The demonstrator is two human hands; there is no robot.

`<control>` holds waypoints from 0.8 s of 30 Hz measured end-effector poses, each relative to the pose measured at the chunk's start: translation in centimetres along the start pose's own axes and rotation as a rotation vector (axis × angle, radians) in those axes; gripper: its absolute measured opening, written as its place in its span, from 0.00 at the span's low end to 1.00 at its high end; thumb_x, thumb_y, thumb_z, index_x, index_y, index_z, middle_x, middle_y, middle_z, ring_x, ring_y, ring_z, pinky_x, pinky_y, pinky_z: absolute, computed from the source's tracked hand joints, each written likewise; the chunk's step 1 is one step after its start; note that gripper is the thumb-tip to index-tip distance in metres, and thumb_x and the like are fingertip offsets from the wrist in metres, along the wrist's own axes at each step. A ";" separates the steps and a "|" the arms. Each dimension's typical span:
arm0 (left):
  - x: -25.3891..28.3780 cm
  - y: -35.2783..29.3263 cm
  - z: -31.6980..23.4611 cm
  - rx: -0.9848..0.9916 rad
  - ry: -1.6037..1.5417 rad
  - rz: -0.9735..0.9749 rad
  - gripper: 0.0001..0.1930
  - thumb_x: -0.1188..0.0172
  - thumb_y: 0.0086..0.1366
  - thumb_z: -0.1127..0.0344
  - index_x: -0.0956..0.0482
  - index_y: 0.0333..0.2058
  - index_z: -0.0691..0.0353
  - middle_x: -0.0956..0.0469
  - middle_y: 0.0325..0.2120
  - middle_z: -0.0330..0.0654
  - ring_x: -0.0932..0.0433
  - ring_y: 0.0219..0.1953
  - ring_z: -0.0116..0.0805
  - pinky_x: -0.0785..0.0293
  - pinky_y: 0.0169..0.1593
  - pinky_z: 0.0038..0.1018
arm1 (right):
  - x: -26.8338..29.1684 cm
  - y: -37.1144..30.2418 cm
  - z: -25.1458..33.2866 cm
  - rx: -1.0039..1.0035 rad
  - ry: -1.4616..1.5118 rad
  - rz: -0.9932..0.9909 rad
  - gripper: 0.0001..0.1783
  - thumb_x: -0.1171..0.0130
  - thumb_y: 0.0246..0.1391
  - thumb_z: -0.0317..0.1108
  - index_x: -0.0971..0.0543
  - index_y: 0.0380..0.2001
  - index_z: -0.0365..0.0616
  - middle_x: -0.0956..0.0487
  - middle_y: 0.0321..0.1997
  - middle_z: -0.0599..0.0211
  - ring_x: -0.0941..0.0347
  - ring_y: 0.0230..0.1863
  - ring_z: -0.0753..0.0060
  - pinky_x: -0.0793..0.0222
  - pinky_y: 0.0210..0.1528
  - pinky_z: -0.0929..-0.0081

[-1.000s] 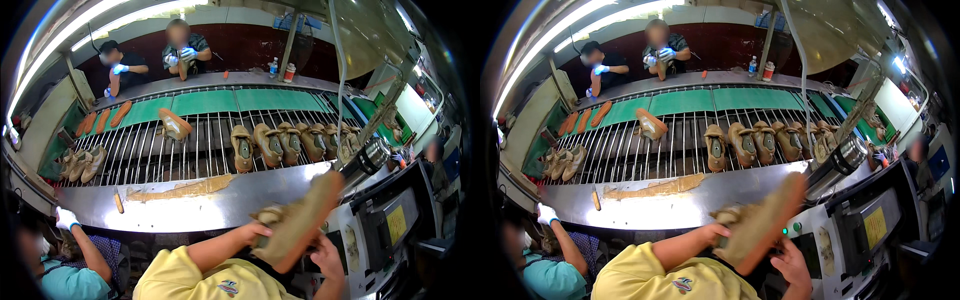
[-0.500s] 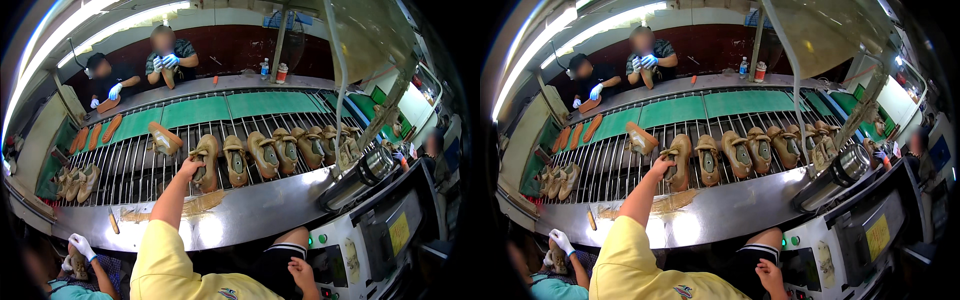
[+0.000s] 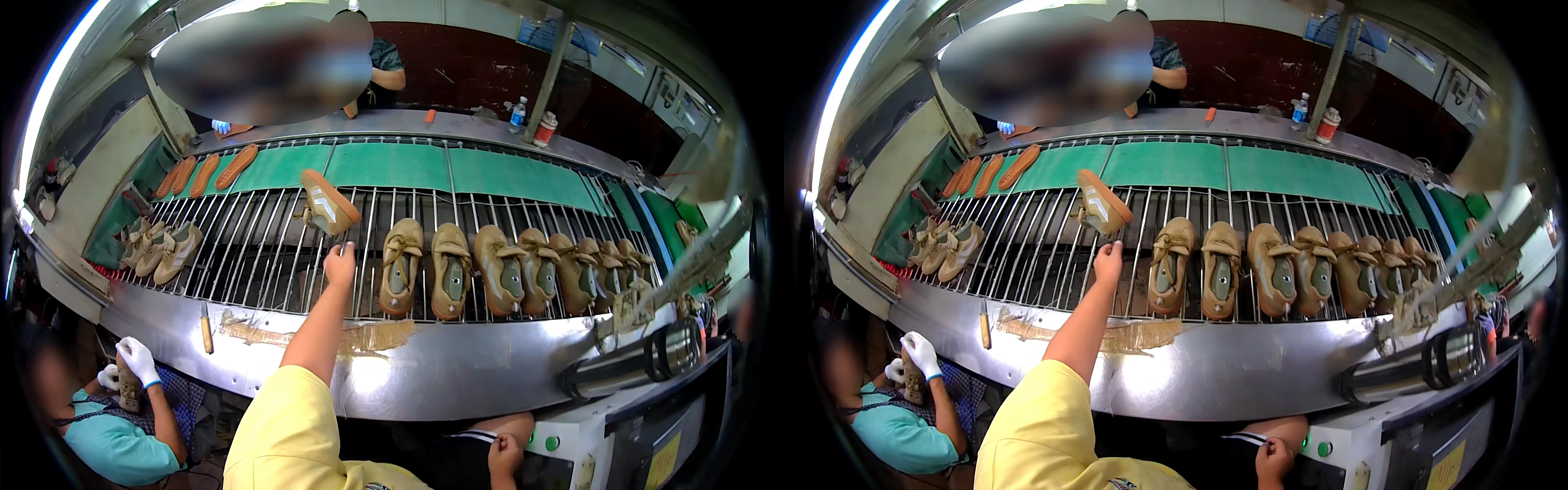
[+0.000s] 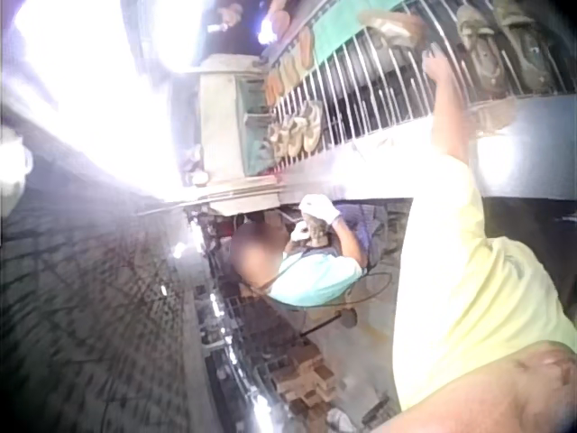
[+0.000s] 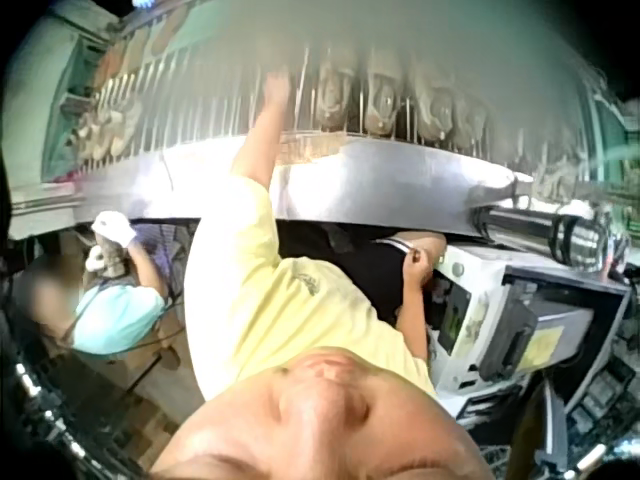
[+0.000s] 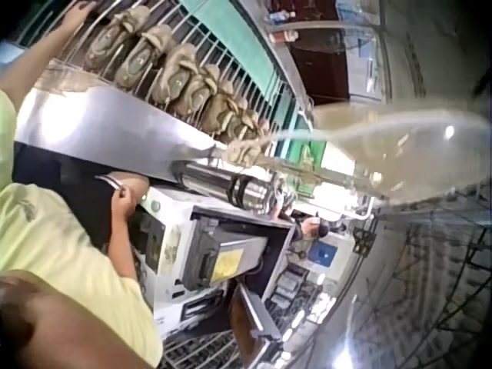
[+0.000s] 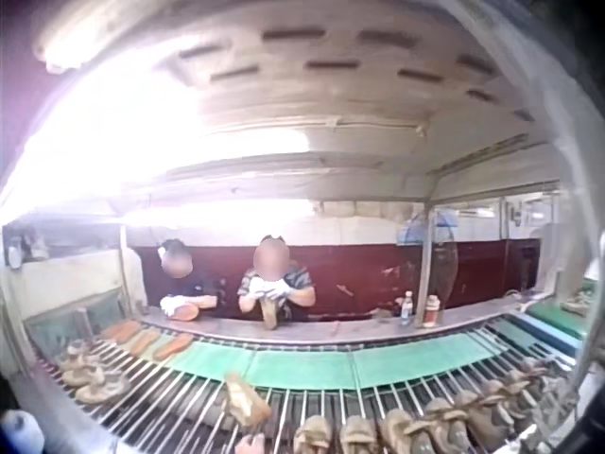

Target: The person takes shoe uppers from a conveyor belt, places a matching sole into a machine to heat it, and then attaches the heated sole to the shoe upper by hand.

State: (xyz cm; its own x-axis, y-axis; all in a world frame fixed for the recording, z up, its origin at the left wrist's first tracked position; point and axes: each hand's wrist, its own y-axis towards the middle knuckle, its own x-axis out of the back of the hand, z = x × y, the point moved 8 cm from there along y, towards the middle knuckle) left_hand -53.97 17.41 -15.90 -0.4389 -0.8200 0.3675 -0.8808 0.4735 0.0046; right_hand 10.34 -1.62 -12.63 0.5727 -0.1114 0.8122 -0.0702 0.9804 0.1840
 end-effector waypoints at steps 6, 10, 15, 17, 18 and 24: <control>0.9 10.0 4.7 0.219 0.364 0.078 0.34 0.59 0.63 0.41 0.26 0.50 0.68 0.29 0.52 0.59 0.32 0.55 0.57 0.43 0.60 0.43 | -0.2 2.3 1.0 -0.090 -0.144 -0.060 0.12 0.37 0.43 0.38 0.26 0.18 0.42 0.28 0.19 0.52 0.31 0.24 0.45 0.33 0.30 0.55; -2.6 12.7 6.8 0.346 -0.019 0.168 0.35 0.53 0.62 0.45 0.30 0.51 0.76 0.31 0.53 0.60 0.32 0.56 0.51 0.41 0.58 0.38 | -0.1 2.0 0.2 -0.078 -0.134 -0.090 0.10 0.36 0.42 0.37 0.24 0.19 0.44 0.26 0.18 0.55 0.29 0.23 0.49 0.31 0.30 0.57; -2.4 15.8 9.1 0.410 -0.567 0.215 0.31 0.44 0.58 0.53 0.31 0.51 0.78 0.27 0.49 0.54 0.28 0.51 0.41 0.37 0.54 0.33 | -1.2 3.5 1.6 0.054 -0.144 -0.098 0.06 0.35 0.41 0.32 0.22 0.20 0.45 0.23 0.20 0.60 0.27 0.24 0.53 0.29 0.32 0.61; -3.2 13.9 4.4 0.258 -0.557 0.150 0.29 0.35 0.53 0.55 0.27 0.46 0.76 0.24 0.44 0.51 0.25 0.45 0.39 0.33 0.50 0.31 | -0.7 2.7 2.6 -0.050 -0.139 -0.091 0.06 0.36 0.42 0.34 0.21 0.21 0.44 0.22 0.23 0.58 0.26 0.26 0.52 0.29 0.33 0.61; -2.4 14.2 3.0 0.115 -0.384 0.066 0.29 0.33 0.51 0.54 0.25 0.43 0.76 0.23 0.41 0.52 0.25 0.44 0.41 0.32 0.49 0.32 | -0.9 2.3 2.2 -0.081 -0.134 -0.096 0.07 0.37 0.42 0.35 0.21 0.22 0.44 0.22 0.23 0.58 0.26 0.27 0.52 0.29 0.33 0.60; -5.6 15.1 -3.6 0.041 -0.206 -0.158 0.40 0.32 0.46 0.52 0.40 0.50 0.74 0.29 0.45 0.61 0.27 0.48 0.55 0.32 0.52 0.41 | -1.2 2.7 2.7 -0.069 -0.173 -0.091 0.08 0.37 0.43 0.37 0.20 0.23 0.45 0.22 0.25 0.56 0.26 0.29 0.50 0.29 0.36 0.59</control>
State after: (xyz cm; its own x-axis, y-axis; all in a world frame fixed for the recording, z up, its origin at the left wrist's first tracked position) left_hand -64.20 30.29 -14.58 -0.3189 -0.9328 0.1677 -0.9458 0.3246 0.0073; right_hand 7.26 0.75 -11.61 0.4250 -0.2206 0.8779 0.0351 0.9731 0.2275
